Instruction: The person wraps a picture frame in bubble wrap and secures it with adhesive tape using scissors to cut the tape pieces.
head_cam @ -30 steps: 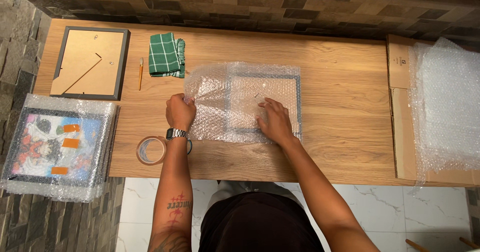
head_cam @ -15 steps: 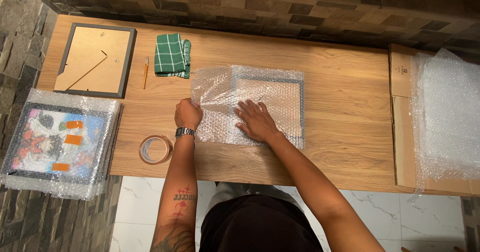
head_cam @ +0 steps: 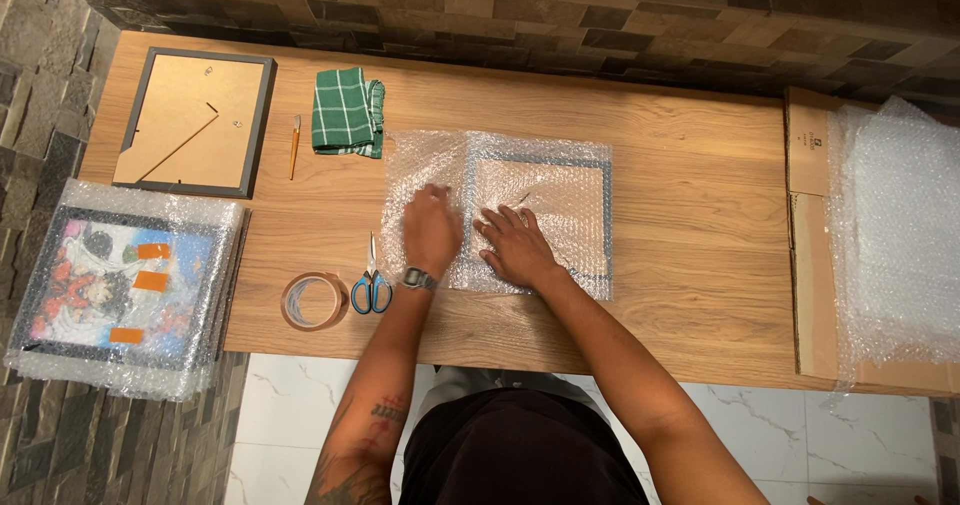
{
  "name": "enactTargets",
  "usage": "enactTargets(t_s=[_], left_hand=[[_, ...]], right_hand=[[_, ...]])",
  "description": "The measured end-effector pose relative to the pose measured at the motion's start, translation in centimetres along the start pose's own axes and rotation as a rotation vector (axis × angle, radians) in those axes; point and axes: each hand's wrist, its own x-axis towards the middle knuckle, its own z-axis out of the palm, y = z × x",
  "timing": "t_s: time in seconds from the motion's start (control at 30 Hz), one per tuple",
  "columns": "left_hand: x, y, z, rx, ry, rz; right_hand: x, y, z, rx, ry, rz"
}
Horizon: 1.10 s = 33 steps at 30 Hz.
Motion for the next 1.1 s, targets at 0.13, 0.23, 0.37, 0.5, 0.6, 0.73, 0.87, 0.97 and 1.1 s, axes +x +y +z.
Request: enactTargets(t_s=[0.13,0.23,0.37,0.5,0.6,0.73,0.87,0.97,1.1], left_hand=[[0.8,-2.0,8.1,-0.044,-0.012,0.091],[1.9,-3.0,11.2,-0.065,-0.013,0.03],[2.7,-3.7,12.7,-0.024,0.004,-0.031],[3.2,-3.2,12.8,-0.036,0.027,-0.109],[3.3,-2.2,11.3,-0.085,-0.03,-0.196],[4.8,-3.3,12.8,-0.087,-0.052,-0.242],[5.2,-3.6,13.7,-0.048,-0.051,-0.274],[4.7,-2.5,12.4,-0.055,-0.056,-0.29],[5.2,-2.2,11.8,-0.118,-0.05,-0.32]], right_hand=[[0.3,0.3,0.9,-0.013,0.03,-0.009],[0.1,0.1,0.7,0.007,0.038,0.004],[-0.4,-0.4,0.1,0.031,0.057,0.008],[-0.7,-0.6,0.0,0.071,0.048,0.022],[-0.7,-0.6,0.1,0.1,0.031,0.035],[-1.1,0.7,0.6,0.167,0.049,0.01],[-3.8,2.6,-1.6,0.508,0.304,0.188],[-5.8,6.9,2.2,0.606,0.579,0.511],[-7.2,13.3,9.4,0.637,0.573,0.842]])
